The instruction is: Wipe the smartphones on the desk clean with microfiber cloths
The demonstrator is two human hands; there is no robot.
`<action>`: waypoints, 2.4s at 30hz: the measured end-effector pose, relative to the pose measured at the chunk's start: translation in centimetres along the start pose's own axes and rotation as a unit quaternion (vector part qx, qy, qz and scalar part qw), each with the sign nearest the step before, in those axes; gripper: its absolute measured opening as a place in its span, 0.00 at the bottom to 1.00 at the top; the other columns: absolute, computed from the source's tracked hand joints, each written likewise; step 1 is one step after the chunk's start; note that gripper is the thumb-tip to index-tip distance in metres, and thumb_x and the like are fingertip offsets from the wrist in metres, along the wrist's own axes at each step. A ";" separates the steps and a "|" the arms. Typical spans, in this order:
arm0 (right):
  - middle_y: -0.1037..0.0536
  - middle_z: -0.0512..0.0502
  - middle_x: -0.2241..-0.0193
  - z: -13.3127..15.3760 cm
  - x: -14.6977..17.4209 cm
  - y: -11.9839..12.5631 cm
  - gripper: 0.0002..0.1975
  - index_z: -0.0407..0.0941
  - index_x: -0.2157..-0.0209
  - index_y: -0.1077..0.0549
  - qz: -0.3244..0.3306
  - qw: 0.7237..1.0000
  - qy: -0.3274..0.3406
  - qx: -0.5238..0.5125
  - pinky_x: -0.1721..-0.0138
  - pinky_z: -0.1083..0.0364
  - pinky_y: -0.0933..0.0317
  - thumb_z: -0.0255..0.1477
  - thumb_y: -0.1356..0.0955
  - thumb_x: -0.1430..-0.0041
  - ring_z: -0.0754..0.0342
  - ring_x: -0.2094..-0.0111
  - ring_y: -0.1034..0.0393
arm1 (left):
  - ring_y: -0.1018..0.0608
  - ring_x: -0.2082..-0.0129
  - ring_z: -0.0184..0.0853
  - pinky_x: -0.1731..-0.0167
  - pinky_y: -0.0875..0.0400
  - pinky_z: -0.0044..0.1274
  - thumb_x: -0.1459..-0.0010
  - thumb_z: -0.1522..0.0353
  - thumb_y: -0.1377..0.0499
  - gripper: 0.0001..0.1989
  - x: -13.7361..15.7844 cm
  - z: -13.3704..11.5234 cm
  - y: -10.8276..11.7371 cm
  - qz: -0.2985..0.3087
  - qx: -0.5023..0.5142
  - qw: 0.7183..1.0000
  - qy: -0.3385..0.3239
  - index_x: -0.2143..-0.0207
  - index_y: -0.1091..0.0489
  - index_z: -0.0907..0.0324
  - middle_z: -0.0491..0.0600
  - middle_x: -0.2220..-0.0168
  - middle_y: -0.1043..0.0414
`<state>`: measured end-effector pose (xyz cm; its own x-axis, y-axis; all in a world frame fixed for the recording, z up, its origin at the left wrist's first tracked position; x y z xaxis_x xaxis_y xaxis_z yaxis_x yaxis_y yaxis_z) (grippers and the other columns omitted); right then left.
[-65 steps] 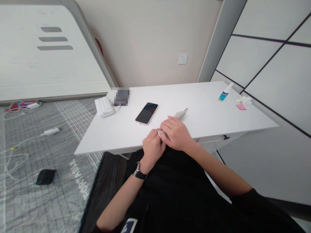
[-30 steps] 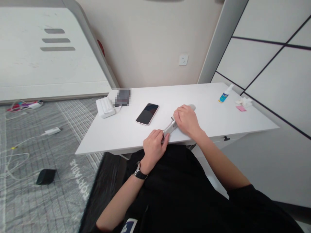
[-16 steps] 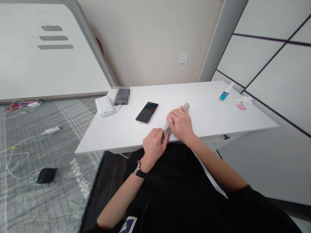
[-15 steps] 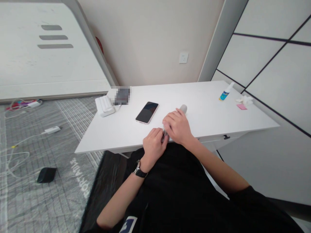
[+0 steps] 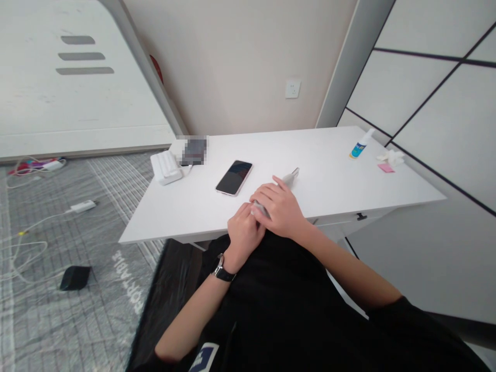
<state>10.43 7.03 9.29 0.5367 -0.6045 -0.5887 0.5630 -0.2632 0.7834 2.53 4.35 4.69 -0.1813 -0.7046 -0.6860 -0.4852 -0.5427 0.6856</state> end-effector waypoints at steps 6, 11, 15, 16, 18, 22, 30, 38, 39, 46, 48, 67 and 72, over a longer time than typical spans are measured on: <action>0.19 0.45 0.65 -5.2 -1.4 0.5 0.19 0.45 0.68 0.24 -0.016 0.997 -0.067 0.032 0.37 0.43 0.46 0.38 0.40 0.28 0.47 0.57 0.28 | 0.25 0.64 0.37 0.69 0.39 0.28 0.31 0.66 0.42 0.09 -0.4 -0.6 0.0 0.027 -0.014 1.000 -0.008 0.67 0.30 0.57 0.48 0.68 0.26; 0.18 0.44 0.65 -4.6 -1.2 0.8 0.21 0.45 0.68 0.23 -0.019 0.995 -0.085 0.040 0.34 0.41 0.50 0.30 0.43 0.28 0.46 0.55 0.29 | 0.25 0.66 0.37 0.70 0.40 0.29 0.31 0.65 0.43 0.11 -0.2 -0.5 0.2 0.019 -0.011 1.000 -0.004 0.69 0.32 0.56 0.47 0.71 0.27; 0.19 0.44 0.60 0.7 -0.6 -0.4 0.16 0.44 0.59 0.23 0.036 0.998 0.054 -0.019 0.35 0.44 0.48 0.35 0.40 0.29 0.48 0.55 0.29 | 0.24 0.64 0.38 0.71 0.39 0.28 0.37 0.69 0.40 0.03 0.1 -0.2 0.4 -0.016 0.012 1.000 -0.012 0.66 0.31 0.58 0.50 0.66 0.25; 0.19 0.44 0.60 0.5 -0.6 -0.4 0.16 0.44 0.59 0.23 0.041 0.997 0.062 -0.025 0.38 0.45 0.45 0.36 0.40 0.29 0.48 0.55 0.29 | 0.24 0.64 0.38 0.71 0.39 0.28 0.37 0.70 0.40 0.03 0.1 -0.1 0.4 -0.016 0.013 1.000 -0.011 0.66 0.31 0.58 0.51 0.66 0.25; 0.18 0.44 0.63 -1.9 -1.0 0.0 0.19 0.44 0.62 0.22 0.033 0.999 0.028 -0.009 0.44 0.45 0.42 0.36 0.41 0.28 0.47 0.57 0.29 | 0.25 0.65 0.37 0.70 0.39 0.28 0.35 0.68 0.41 0.06 0.0 -0.2 0.2 0.002 0.011 1.000 -0.007 0.67 0.31 0.57 0.49 0.68 0.26; 0.18 0.43 0.67 -5.9 -1.3 0.9 0.21 0.44 0.69 0.23 0.000 0.997 -0.065 0.046 0.43 0.44 0.44 0.29 0.43 0.29 0.46 0.59 0.29 | 0.25 0.66 0.36 0.69 0.39 0.28 0.30 0.65 0.43 0.12 -0.4 -0.6 0.3 0.017 0.002 1.000 -0.006 0.69 0.32 0.56 0.47 0.71 0.27; 0.18 0.44 0.63 -2.5 -0.6 0.0 0.20 0.45 0.64 0.21 0.040 0.999 0.032 0.012 0.48 0.46 0.41 0.34 0.42 0.28 0.47 0.58 0.29 | 0.25 0.64 0.37 0.70 0.39 0.28 0.33 0.68 0.43 0.08 0.1 -0.3 0.2 0.016 0.015 1.000 -0.011 0.68 0.30 0.56 0.50 0.69 0.26; 0.17 0.44 0.63 -2.1 -1.0 0.0 0.19 0.44 0.64 0.22 0.038 0.999 0.013 0.009 0.37 0.45 0.48 0.30 0.42 0.29 0.48 0.56 0.28 | 0.25 0.66 0.37 0.70 0.40 0.28 0.32 0.66 0.42 0.11 -0.1 -0.4 0.3 0.008 0.006 1.000 -0.008 0.70 0.31 0.56 0.49 0.70 0.27; 0.18 0.44 0.62 -0.7 -0.9 -0.4 0.17 0.44 0.63 0.22 0.049 0.998 0.043 -0.002 0.39 0.46 0.46 0.31 0.42 0.29 0.48 0.56 0.28 | 0.25 0.66 0.37 0.71 0.40 0.28 0.33 0.67 0.42 0.10 0.0 -0.3 0.3 0.001 0.007 1.000 -0.010 0.70 0.31 0.57 0.49 0.70 0.27; 0.17 0.42 0.65 -7.8 -1.5 1.2 0.22 0.44 0.70 0.22 0.006 0.994 -0.092 0.050 0.41 0.42 0.45 0.30 0.43 0.29 0.45 0.57 0.28 | 0.25 0.65 0.35 0.69 0.39 0.27 0.30 0.65 0.43 0.12 -0.3 -0.6 0.4 0.020 0.010 1.000 -0.006 0.69 0.30 0.57 0.47 0.70 0.26; 0.17 0.43 0.64 -7.3 -1.3 1.2 0.22 0.44 0.68 0.21 -0.002 0.995 -0.086 0.040 0.36 0.41 0.50 0.28 0.44 0.29 0.45 0.54 0.28 | 0.25 0.65 0.35 0.69 0.39 0.27 0.31 0.65 0.42 0.11 -0.3 -0.6 0.4 0.017 0.010 1.000 -0.005 0.69 0.30 0.57 0.47 0.70 0.26; 0.17 0.45 0.58 -1.5 -1.2 -0.8 0.20 0.45 0.60 0.21 0.066 0.996 0.048 -0.034 0.33 0.44 0.49 0.30 0.44 0.28 0.49 0.51 0.27 | 0.24 0.66 0.37 0.72 0.39 0.28 0.34 0.66 0.40 0.10 -0.2 -0.1 0.3 0.009 0.012 1.000 0.008 0.70 0.29 0.56 0.49 0.70 0.25; 0.17 0.43 0.61 -8.3 -1.7 0.8 0.24 0.45 0.66 0.20 0.019 0.994 -0.107 0.010 0.34 0.39 0.50 0.29 0.45 0.29 0.46 0.53 0.27 | 0.24 0.65 0.35 0.69 0.38 0.27 0.30 0.64 0.43 0.11 -0.3 -0.5 0.3 0.022 0.011 1.000 0.000 0.67 0.27 0.56 0.48 0.70 0.25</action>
<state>15.20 14.05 9.29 0.4094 -0.7604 -0.5042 0.5312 -0.2506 0.8093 2.90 4.20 5.23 -0.2033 -0.7269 -0.6560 -0.4953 -0.5016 0.7093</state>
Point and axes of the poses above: each hand's wrist, its own x-axis away from the middle knuckle, its own y-axis out of the back of the hand, z = x × y, the point moved 10 cm from there along -x, towards the middle knuckle
